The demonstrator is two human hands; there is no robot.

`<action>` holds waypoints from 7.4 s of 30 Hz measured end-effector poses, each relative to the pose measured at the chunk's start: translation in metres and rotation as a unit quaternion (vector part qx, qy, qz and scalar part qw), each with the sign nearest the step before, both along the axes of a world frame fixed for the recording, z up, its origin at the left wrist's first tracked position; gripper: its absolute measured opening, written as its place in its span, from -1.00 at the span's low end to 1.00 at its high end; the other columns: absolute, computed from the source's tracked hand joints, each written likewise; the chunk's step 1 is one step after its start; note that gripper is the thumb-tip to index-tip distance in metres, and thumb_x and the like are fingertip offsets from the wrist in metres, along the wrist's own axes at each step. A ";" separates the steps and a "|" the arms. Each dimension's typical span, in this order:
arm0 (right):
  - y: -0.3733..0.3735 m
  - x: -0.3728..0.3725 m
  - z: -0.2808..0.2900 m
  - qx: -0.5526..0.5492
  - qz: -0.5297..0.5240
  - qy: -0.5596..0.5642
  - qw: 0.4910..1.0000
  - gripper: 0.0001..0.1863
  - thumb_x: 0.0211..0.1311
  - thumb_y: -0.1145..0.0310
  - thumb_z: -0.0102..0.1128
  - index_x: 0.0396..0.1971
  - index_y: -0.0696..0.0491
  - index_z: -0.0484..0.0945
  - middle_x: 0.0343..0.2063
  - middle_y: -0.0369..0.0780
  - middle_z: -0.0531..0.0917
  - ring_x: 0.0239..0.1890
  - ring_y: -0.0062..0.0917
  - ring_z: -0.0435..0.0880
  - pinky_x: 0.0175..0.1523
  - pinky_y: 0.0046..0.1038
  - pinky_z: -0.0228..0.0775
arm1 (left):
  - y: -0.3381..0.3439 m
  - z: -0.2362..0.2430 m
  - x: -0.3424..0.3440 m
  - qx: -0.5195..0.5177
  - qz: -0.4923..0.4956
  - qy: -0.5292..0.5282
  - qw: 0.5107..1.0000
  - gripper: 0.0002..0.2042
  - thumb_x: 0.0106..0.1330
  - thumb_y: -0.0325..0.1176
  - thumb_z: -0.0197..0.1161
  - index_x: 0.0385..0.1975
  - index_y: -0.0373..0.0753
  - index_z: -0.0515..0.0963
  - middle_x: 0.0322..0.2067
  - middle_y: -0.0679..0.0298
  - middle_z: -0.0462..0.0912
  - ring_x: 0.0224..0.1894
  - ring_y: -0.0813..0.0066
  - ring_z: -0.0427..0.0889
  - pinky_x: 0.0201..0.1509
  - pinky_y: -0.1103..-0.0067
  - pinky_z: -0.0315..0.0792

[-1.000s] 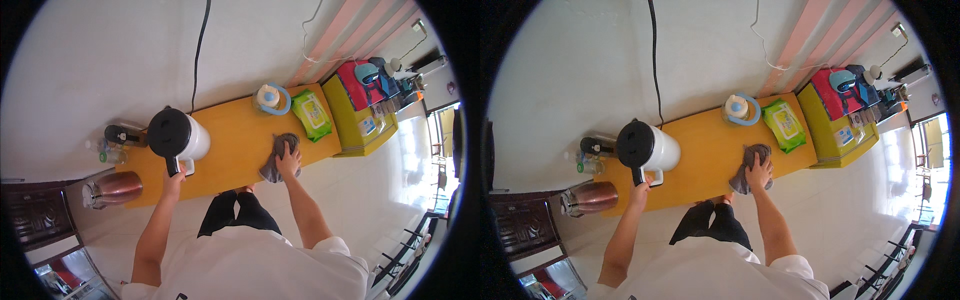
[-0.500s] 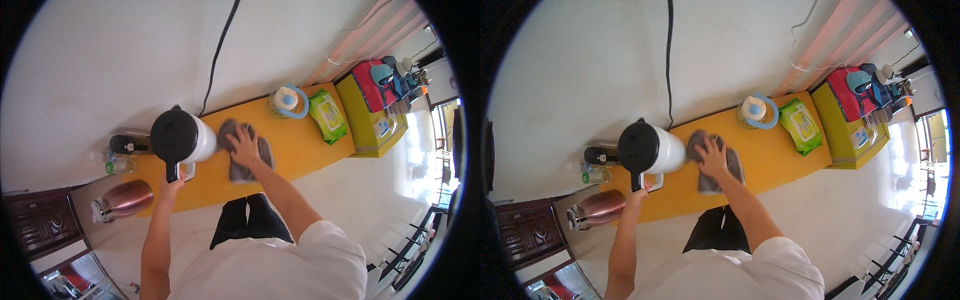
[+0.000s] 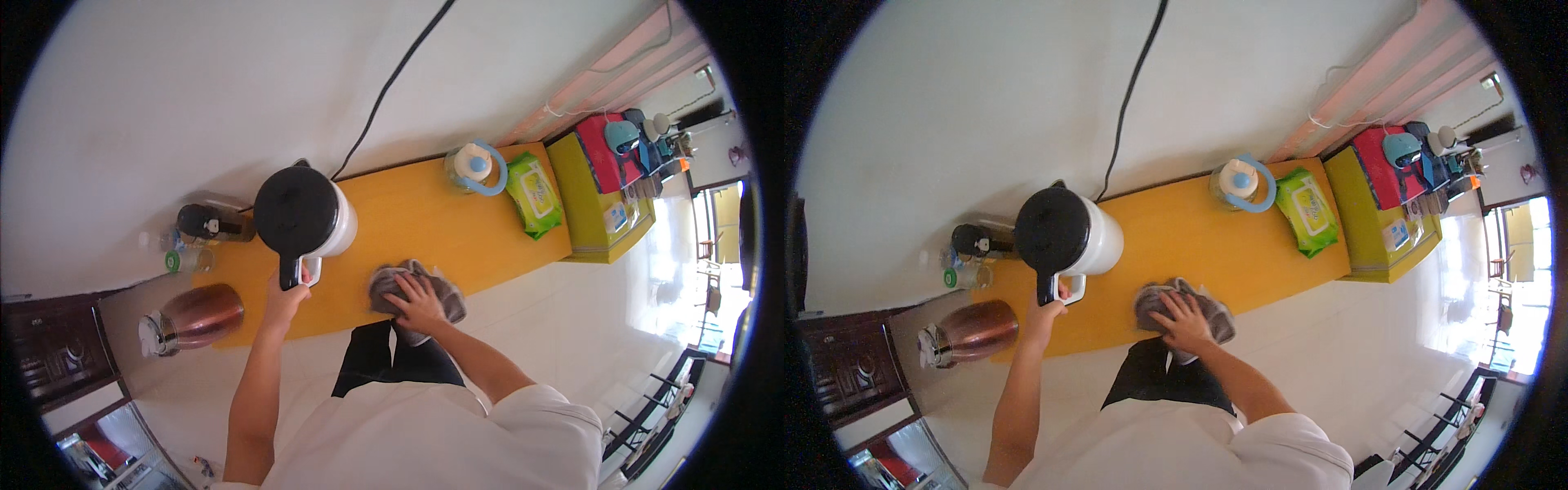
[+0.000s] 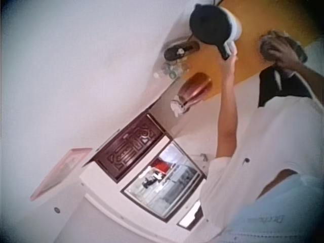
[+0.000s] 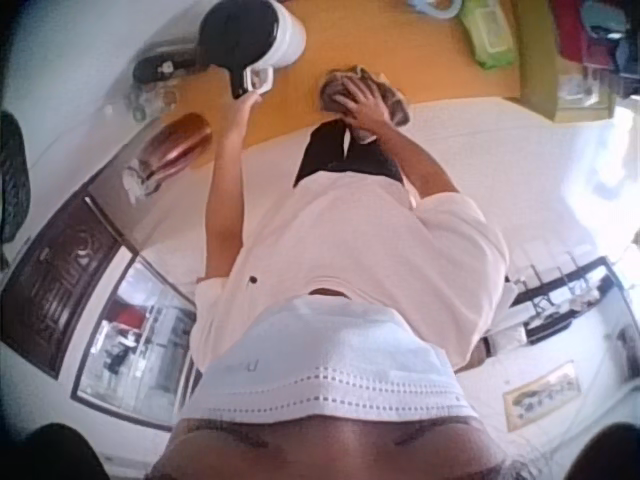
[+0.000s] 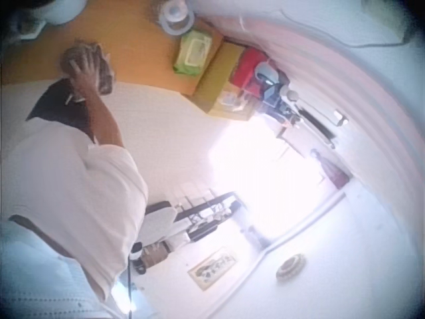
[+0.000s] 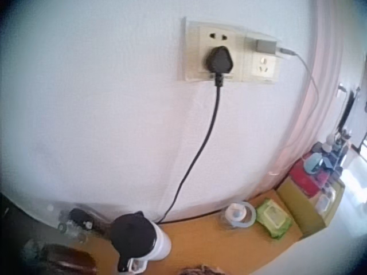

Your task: The person wipes a yellow countertop and adjacent cabinet surfaces with a gray cloth. They move several items including a water bottle, a thermos, an electric kettle, and a baby bottle, then place the baby bottle into a cabinet. The person continues wiping the countertop and the front of the cabinet doors.

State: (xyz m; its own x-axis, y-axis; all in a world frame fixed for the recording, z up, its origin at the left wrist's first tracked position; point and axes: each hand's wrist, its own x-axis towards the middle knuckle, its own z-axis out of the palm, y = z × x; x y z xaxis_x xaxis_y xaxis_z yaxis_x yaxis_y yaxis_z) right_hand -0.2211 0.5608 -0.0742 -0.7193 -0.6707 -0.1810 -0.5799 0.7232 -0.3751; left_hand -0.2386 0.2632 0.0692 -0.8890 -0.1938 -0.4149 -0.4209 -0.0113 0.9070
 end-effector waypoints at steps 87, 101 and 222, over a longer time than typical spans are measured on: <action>0.250 -0.067 0.005 -0.014 -0.244 0.020 0.969 -0.35 -0.19 0.28 0.28 0.05 -0.25 0.35 0.23 -0.18 0.19 0.27 -0.23 0.12 0.15 0.09 0.03 | 0.309 -0.088 -0.231 -0.322 -0.086 0.135 0.933 -0.17 -0.02 -0.15 0.44 0.17 -0.40 0.12 0.14 -0.07 0.26 0.20 0.09 0.28 0.22 0.32 0.22; 0.187 -0.050 0.002 0.030 -0.287 0.029 0.957 -0.37 -0.11 0.19 0.23 0.08 -0.25 0.30 0.24 -0.10 0.14 0.24 -0.12 0.13 0.08 0.10 0.10 | 0.229 -0.071 -0.126 -0.397 -0.169 0.175 0.885 -0.24 -0.09 -0.17 0.48 0.08 -0.38 0.25 -0.07 -0.01 0.48 -0.02 0.12 0.47 0.01 0.36 0.38; 0.071 -0.107 0.182 -0.631 -0.349 -0.248 0.646 -0.50 0.07 0.42 0.06 0.08 0.08 0.29 -0.03 -0.11 0.41 0.07 -0.35 0.34 0.16 -0.36 0.18 | 0.186 0.043 -0.023 0.035 0.100 0.293 0.950 -0.18 -0.08 -0.53 0.46 0.22 -0.20 0.11 0.12 0.22 0.29 0.14 0.38 0.37 0.19 0.45 0.32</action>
